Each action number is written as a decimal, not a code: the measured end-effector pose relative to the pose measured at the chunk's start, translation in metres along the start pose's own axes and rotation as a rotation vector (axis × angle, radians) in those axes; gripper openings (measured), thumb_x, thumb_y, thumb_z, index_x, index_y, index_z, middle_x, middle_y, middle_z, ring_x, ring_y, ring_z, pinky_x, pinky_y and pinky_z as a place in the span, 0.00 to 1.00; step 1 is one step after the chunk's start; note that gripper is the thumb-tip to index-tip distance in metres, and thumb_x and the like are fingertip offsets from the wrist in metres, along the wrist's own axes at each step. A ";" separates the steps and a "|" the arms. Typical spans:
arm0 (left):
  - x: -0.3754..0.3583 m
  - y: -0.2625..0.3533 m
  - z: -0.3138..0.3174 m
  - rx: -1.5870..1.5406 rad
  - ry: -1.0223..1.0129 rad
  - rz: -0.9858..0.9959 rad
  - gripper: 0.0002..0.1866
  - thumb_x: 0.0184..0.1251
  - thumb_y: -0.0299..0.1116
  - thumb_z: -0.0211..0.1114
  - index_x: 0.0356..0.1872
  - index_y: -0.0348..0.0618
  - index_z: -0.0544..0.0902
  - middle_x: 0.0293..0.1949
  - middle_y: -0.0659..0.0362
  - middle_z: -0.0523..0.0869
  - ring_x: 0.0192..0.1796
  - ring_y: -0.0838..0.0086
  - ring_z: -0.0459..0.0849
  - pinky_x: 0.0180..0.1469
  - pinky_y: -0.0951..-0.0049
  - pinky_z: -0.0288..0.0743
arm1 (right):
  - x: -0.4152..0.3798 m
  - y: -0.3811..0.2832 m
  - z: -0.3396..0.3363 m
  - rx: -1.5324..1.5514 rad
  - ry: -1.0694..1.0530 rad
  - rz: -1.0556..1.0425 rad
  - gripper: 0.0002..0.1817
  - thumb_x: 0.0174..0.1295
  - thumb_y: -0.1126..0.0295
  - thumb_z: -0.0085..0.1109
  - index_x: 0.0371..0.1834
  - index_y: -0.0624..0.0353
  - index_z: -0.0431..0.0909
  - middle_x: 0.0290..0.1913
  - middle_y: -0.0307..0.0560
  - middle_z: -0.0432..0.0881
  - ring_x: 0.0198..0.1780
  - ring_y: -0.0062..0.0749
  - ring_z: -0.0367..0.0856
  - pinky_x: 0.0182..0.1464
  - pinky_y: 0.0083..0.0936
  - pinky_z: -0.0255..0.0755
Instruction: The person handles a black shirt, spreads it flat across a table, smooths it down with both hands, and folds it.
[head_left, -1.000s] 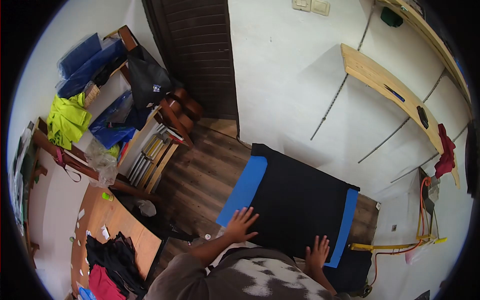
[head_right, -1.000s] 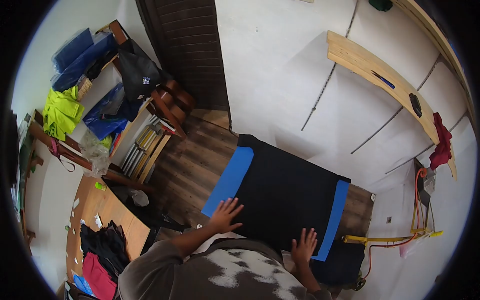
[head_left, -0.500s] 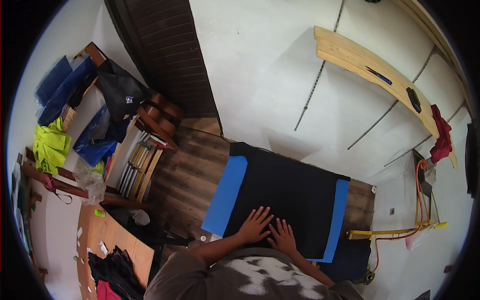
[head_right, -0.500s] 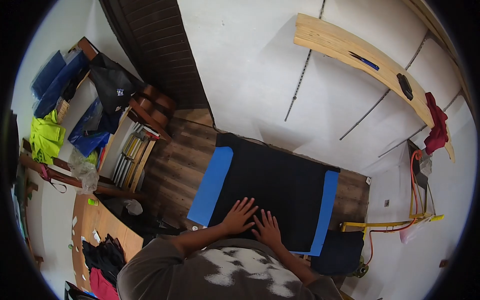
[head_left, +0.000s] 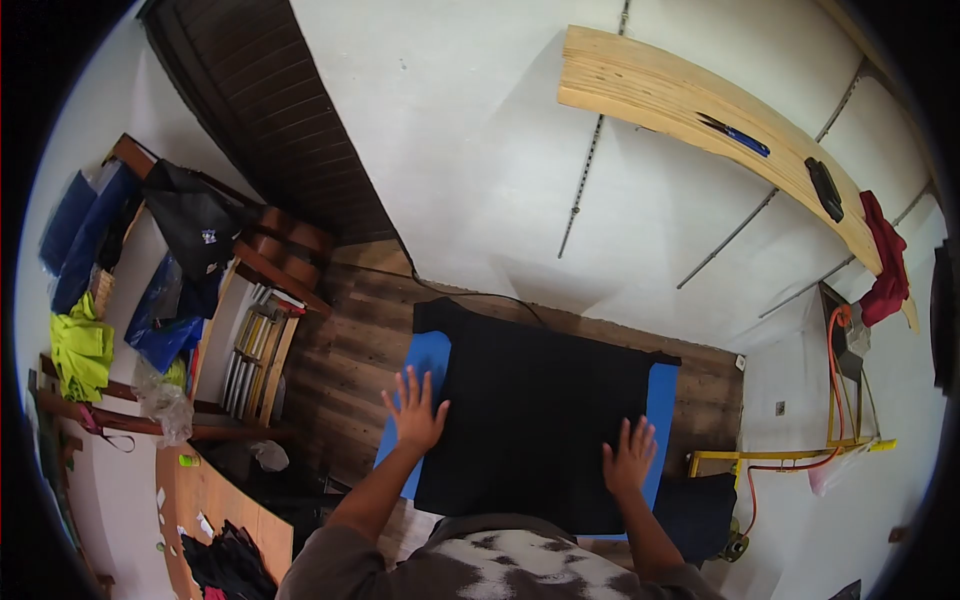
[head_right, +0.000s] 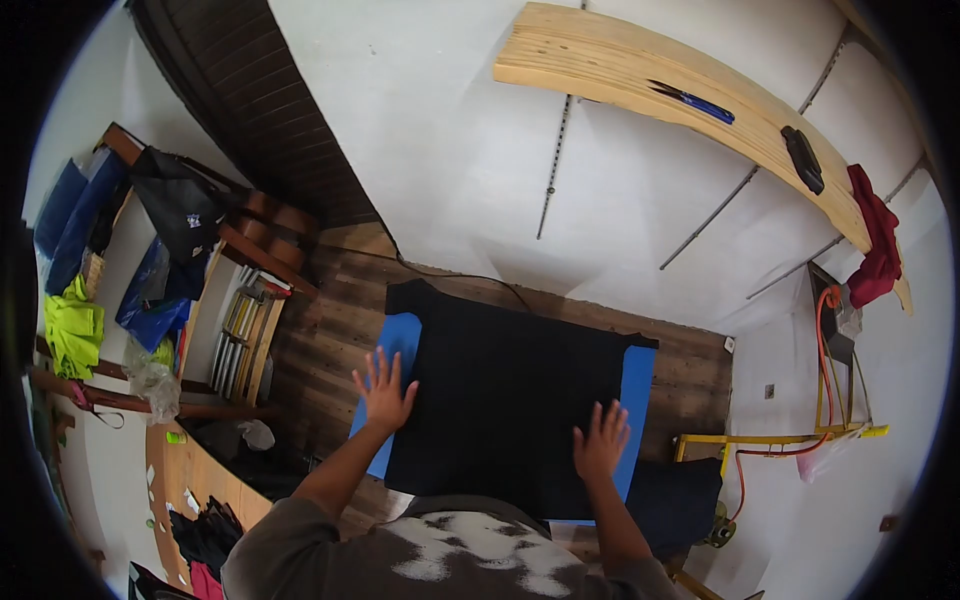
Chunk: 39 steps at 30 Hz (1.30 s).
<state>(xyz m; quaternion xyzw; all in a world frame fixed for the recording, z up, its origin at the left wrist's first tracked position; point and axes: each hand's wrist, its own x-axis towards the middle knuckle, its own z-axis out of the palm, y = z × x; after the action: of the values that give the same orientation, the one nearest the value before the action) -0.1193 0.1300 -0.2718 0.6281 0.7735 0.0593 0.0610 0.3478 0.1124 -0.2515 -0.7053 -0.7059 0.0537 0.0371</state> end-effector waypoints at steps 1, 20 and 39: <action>0.017 0.024 0.003 -0.048 0.027 0.021 0.42 0.84 0.61 0.54 0.90 0.54 0.58 0.91 0.44 0.44 0.92 0.43 0.37 0.84 0.24 0.28 | 0.022 -0.019 -0.001 0.019 0.016 -0.048 0.41 0.79 0.49 0.58 0.90 0.49 0.59 0.93 0.59 0.44 0.92 0.62 0.40 0.87 0.62 0.42; 0.147 0.059 0.021 0.056 -0.088 0.096 0.45 0.80 0.71 0.52 0.90 0.65 0.56 0.91 0.47 0.45 0.92 0.48 0.42 0.88 0.38 0.33 | 0.180 0.054 0.035 -0.026 0.003 -0.063 0.40 0.83 0.41 0.45 0.92 0.44 0.54 0.93 0.50 0.47 0.93 0.52 0.41 0.89 0.57 0.39; -0.182 -0.049 0.000 -0.030 -0.355 0.435 0.54 0.73 0.76 0.56 0.91 0.55 0.55 0.91 0.46 0.46 0.91 0.44 0.43 0.85 0.29 0.32 | -0.179 0.048 0.003 0.090 -0.293 0.055 0.44 0.81 0.47 0.48 0.92 0.58 0.48 0.94 0.54 0.43 0.93 0.59 0.38 0.89 0.59 0.34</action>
<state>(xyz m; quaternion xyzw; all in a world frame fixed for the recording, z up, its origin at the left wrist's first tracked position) -0.1293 -0.0580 -0.2766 0.7789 0.5968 -0.0287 0.1905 0.3957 -0.0666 -0.2565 -0.7066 -0.6811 0.1885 -0.0362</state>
